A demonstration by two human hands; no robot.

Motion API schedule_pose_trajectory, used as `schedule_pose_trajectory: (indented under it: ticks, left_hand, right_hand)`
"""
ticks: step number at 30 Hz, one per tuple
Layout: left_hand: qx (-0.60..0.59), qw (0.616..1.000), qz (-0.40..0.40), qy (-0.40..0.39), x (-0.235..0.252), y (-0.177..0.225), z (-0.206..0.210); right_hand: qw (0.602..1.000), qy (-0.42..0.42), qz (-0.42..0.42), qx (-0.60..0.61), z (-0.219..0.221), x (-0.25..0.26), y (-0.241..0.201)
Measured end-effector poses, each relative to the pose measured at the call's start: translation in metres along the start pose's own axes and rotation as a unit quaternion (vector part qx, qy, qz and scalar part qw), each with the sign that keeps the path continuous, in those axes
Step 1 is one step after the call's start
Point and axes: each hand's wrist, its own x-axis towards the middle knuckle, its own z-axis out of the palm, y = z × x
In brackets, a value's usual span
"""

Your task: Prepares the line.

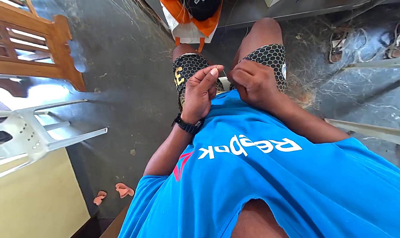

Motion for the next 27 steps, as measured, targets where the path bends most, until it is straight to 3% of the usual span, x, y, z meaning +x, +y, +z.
schedule_pose_trajectory:
  ticks: [2, 4, 6, 8, 10, 13, 16, 22, 27]
  left_hand:
    - [0.189, 0.978, 0.092, 0.015, 0.003, -0.004, -0.002]
    - [0.353, 0.920, 0.170, -0.003, 0.005, -0.004, -0.005]
    - [0.449, 0.867, 0.215, -0.031, 0.007, -0.001, -0.004]
    - [0.483, 0.845, 0.223, -0.056, 0.007, 0.001, -0.002]
    - [0.454, 0.866, 0.200, -0.067, 0.007, 0.002, 0.001]
    - [0.270, 0.953, 0.115, -0.075, 0.006, 0.003, 0.005]
    - [0.182, 0.976, 0.090, -0.073, 0.005, 0.001, 0.003]
    - [0.211, 0.973, 0.091, -0.025, 0.000, -0.001, 0.006]
    - [0.220, 0.967, 0.129, -0.004, -0.001, -0.002, 0.009]
  right_hand:
    - [1.000, -0.005, -0.019, -0.003, 0.000, 0.000, -0.006]
    - [1.000, 0.002, -0.021, -0.011, -0.005, 0.004, -0.010]
    - [1.000, 0.009, -0.016, -0.017, -0.011, 0.010, -0.011]
    - [1.000, 0.015, -0.007, -0.012, -0.013, 0.014, -0.010]
    - [0.998, 0.026, 0.032, 0.050, -0.010, 0.015, -0.007]
    - [0.956, 0.043, 0.145, 0.250, -0.007, 0.016, -0.003]
    - [0.923, 0.044, 0.158, 0.349, -0.008, 0.013, -0.003]
    - [0.968, 0.028, 0.093, 0.233, -0.007, 0.013, -0.003]
    - [0.981, -0.019, 0.094, 0.168, -0.003, 0.011, -0.007]
